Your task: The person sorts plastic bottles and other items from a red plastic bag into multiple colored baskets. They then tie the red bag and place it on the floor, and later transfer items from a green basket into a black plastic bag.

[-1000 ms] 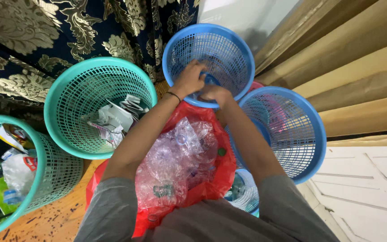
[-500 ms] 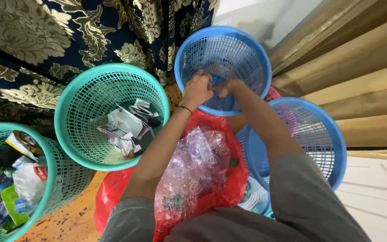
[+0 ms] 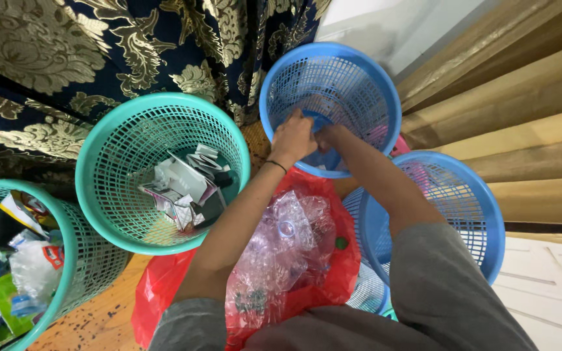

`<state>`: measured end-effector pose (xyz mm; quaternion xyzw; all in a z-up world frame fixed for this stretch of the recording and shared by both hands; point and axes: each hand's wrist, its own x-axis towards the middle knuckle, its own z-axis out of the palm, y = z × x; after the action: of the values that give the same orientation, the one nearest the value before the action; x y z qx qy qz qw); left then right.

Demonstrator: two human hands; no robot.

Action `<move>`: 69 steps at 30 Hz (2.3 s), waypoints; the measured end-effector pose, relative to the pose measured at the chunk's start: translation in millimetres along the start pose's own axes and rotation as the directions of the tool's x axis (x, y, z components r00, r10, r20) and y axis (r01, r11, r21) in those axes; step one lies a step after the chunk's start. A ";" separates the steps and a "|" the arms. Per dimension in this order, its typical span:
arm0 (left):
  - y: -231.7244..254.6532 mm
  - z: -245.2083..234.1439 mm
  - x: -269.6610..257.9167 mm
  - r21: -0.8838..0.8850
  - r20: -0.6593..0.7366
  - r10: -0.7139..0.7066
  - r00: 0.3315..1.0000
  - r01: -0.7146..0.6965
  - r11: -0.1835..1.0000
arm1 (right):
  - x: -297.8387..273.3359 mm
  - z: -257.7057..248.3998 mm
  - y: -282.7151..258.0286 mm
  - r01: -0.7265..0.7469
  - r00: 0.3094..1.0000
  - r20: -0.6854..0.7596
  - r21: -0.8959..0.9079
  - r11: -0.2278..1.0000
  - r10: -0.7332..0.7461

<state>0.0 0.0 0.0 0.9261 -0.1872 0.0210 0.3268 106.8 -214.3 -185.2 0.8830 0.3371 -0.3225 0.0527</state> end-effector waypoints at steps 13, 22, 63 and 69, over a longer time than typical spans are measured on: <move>-16.6 1.3 7.2 -0.104 -0.050 -0.050 0.997 0.045 0.994 | -30.6 -58.7 -7.1 -0.308 0.948 -0.113 -0.082 0.948 0.299; -18.1 -13.2 11.6 -0.378 -0.421 0.133 0.897 -0.307 0.874 | -185.9 -179.8 -84.6 -0.308 0.769 -0.539 0.157 0.938 0.343; -0.1 -192.5 -384.7 -0.478 0.132 -0.277 0.952 0.306 0.823 | -329.6 -87.7 -421.5 0.363 0.622 -0.774 0.149 0.920 -0.120; -8.1 -183.2 -384.8 -0.611 0.053 -0.313 0.948 0.279 0.741 | -323.2 -66.7 -417.0 0.432 0.688 -0.725 0.373 0.821 -0.032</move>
<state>-339.3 246.3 77.0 0.7873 -0.0257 -0.0683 0.6122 -302.5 -55.0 114.6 0.8654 0.3458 -0.0520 -0.3589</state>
